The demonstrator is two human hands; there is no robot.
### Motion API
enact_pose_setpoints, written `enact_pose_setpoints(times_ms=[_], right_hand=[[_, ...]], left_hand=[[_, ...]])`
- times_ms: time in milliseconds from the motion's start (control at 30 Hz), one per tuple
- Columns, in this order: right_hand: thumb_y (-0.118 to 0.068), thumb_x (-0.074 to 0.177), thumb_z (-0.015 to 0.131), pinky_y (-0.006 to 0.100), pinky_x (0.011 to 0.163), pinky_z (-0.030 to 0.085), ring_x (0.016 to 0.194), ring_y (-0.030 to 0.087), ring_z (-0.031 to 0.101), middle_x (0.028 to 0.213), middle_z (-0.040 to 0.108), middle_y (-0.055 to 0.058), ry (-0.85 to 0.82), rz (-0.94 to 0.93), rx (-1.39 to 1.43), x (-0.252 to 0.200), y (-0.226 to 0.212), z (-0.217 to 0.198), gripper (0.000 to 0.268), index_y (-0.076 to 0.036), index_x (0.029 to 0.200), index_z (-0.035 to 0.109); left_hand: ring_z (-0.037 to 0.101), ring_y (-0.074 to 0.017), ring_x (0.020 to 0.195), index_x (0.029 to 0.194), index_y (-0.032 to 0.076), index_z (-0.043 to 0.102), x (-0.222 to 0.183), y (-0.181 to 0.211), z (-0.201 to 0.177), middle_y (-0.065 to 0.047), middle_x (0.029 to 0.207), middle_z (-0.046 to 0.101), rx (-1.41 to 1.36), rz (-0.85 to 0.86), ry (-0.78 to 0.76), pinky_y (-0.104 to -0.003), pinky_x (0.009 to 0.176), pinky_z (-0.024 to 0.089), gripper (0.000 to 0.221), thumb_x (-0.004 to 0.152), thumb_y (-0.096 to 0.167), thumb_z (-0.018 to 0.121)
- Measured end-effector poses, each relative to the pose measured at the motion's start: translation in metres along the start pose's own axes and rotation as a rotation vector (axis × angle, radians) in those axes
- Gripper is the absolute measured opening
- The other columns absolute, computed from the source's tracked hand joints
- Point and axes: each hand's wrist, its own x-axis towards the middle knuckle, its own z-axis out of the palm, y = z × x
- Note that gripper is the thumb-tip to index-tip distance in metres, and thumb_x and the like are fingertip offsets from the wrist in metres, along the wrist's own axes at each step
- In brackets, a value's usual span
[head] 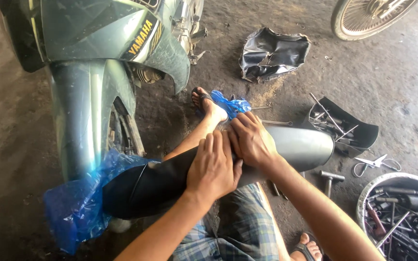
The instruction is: Reupholstering a motorcycle seat by removing old staples and attaching a new leather cover using a staple gun.
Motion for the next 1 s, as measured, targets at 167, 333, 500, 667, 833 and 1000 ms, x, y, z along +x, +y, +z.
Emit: enact_pose_setpoints(times_ms=[167,333,500,667,833,1000], right_hand=[[-0.012,0.096,0.062,0.045,0.082,0.049,0.087,0.036,0.058,0.083,0.058,0.015,-0.032,0.052,0.07,0.001,0.004,0.004,0.017,-0.002,0.083,0.061],[-0.013,0.098,0.062,0.046,0.078,0.049,0.085,0.038,0.058,0.082,0.059,0.016,0.026,0.1,0.109,-0.003,-0.001,0.001,0.021,-0.001,0.081,0.061],[-0.015,0.099,0.063,0.046,0.076,0.048,0.082,0.037,0.058,0.08,0.059,0.016,0.031,0.177,0.12,-0.014,-0.009,-0.008,0.026,-0.001,0.078,0.062],[-0.013,0.098,0.06,0.045,0.075,0.043,0.083,0.035,0.055,0.078,0.056,0.013,0.099,0.136,0.023,-0.039,-0.024,-0.02,0.024,-0.003,0.076,0.06],[-0.012,0.093,0.061,0.044,0.076,0.04,0.082,0.032,0.053,0.077,0.055,0.009,0.155,0.143,-0.034,-0.064,-0.036,-0.024,0.019,-0.007,0.075,0.06],[-0.014,0.093,0.062,0.044,0.076,0.04,0.082,0.029,0.053,0.076,0.056,0.006,0.188,0.15,-0.026,-0.073,-0.043,-0.031,0.016,-0.009,0.078,0.064]], left_hand=[[0.052,-0.0405,0.114,0.117,-0.011,0.056,0.009,-0.019,0.0,-0.025,0.116,0.054,-0.359,-0.118,-0.279,-0.047,0.101,0.042,0.058,0.084,0.034,0.073],[0.06,-0.0394,0.105,0.112,-0.01,0.064,0.008,-0.044,0.019,-0.026,0.108,0.059,-0.575,-0.119,-0.2,-0.044,0.092,0.05,0.066,0.071,0.033,0.09],[0.076,-0.026,0.094,0.105,-0.003,0.074,0.01,-0.059,0.025,-0.017,0.099,0.077,-0.885,-0.204,-0.363,-0.036,0.086,0.058,0.049,0.068,0.025,0.091],[0.072,-0.0207,0.085,0.105,-0.005,0.081,-0.003,-0.048,0.025,-0.014,0.09,0.081,-1.162,-0.515,-0.566,-0.032,0.076,0.057,0.037,0.098,0.029,0.069],[0.073,-0.0182,0.085,0.116,-0.005,0.076,-0.019,-0.039,0.006,-0.017,0.098,0.08,-1.572,-0.69,-0.752,-0.033,0.081,0.055,0.048,0.092,0.035,0.067],[0.065,-0.0294,0.112,0.128,-0.007,0.063,-0.031,-0.025,-0.024,-0.02,0.123,0.066,-1.092,0.135,-0.546,-0.038,0.097,0.05,0.078,0.064,0.028,0.091]])
